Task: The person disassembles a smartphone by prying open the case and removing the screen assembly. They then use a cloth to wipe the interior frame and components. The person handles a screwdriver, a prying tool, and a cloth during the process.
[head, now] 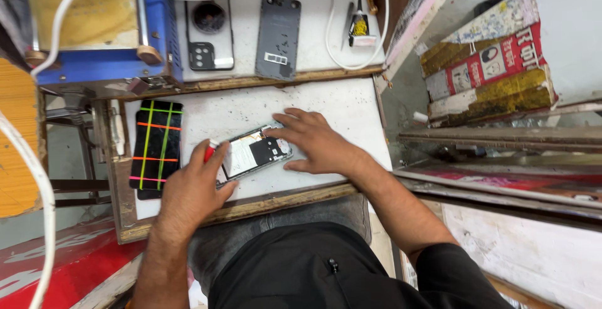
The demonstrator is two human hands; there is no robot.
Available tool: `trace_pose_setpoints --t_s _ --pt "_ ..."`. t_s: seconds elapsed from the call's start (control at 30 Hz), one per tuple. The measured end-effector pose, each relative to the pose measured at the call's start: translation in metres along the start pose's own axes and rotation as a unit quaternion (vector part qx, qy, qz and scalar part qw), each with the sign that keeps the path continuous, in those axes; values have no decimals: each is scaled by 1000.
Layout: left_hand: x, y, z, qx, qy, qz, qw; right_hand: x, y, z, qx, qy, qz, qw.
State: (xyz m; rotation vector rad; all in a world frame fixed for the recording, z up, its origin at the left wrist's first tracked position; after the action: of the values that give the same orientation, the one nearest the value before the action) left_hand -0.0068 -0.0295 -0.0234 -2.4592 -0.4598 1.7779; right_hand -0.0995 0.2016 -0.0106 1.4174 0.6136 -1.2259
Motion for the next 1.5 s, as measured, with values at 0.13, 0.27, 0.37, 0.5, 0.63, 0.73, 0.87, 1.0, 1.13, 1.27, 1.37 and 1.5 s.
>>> trace_pose_setpoints --t_s 0.13,0.27,0.37,0.5,0.63,0.73,0.87,1.0,1.13,1.27,1.37,1.5 --pt "-6 2 6 44 -36 -48 997 5 -2 -5 31 0 32 999" --pt "-9 -2 8 58 -32 -82 994 0 -10 -15 28 -45 96 994" --pt "-1 -3 12 -2 75 -75 994 2 -14 -26 52 -78 163 982" --pt "-8 -5 16 18 41 -97 994 12 -15 -37 89 -120 236 960" --pt "-22 1 24 -12 -60 -124 990 20 -14 -41 70 -192 329 922" --pt "-29 -5 19 2 -147 -59 987 26 -15 -41 56 -229 381 894" --pt "-26 -29 1 129 -177 -113 969 29 -19 -44 32 -279 461 842" --pt "-14 -44 1 170 -91 -182 964 32 -26 -43 47 -352 505 787" --pt "-10 -40 8 171 -67 -195 963 41 -26 -35 94 -401 462 786" --pt "-10 -30 10 196 -26 -223 954 48 -22 -33 120 -416 414 801" --pt "-9 -26 8 204 24 -233 951 49 -23 -33 121 -406 372 826" --pt "-8 -26 5 192 46 -254 947 51 -27 -34 140 -406 381 819"
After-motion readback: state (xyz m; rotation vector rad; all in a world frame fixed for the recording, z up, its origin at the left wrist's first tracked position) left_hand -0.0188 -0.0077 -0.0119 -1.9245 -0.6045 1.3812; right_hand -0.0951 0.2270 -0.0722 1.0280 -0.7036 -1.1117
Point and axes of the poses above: each hand's wrist, its own z-axis towards the middle knuckle, its own x-axis out of the palm, y = z × x, the point moved 4 cm from there along z, towards the middle knuckle, and after that the axes turned 14 degrees about -x, right-handed, at the moved point
